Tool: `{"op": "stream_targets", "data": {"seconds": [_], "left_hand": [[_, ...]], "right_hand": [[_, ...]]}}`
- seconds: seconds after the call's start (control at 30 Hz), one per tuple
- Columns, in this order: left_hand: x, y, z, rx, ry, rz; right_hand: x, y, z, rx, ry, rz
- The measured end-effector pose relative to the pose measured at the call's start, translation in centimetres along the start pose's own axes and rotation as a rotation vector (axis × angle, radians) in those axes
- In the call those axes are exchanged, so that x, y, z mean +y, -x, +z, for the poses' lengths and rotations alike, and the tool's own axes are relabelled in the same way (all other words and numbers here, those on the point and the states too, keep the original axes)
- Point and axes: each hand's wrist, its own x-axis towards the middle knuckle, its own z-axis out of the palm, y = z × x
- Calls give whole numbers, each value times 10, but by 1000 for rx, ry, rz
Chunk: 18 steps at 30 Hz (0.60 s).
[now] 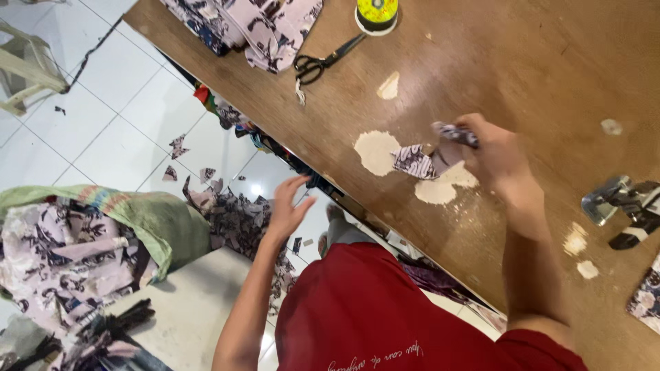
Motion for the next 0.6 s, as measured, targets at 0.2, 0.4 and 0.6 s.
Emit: {"op": "stream_targets", "data": {"seconds": [0.2,0.4,0.6], "left_hand": [[95,-139,-16,-231,221,271],[79,-206,-11,-465,226,91],[1,-213,-45,-610,116,-78]], "right_hand": [[-100,-59,-29,32,-117,-461],[-101,-116,-47,221,-198,-390],[-66,-139,-27,348,-605,-76]]}}
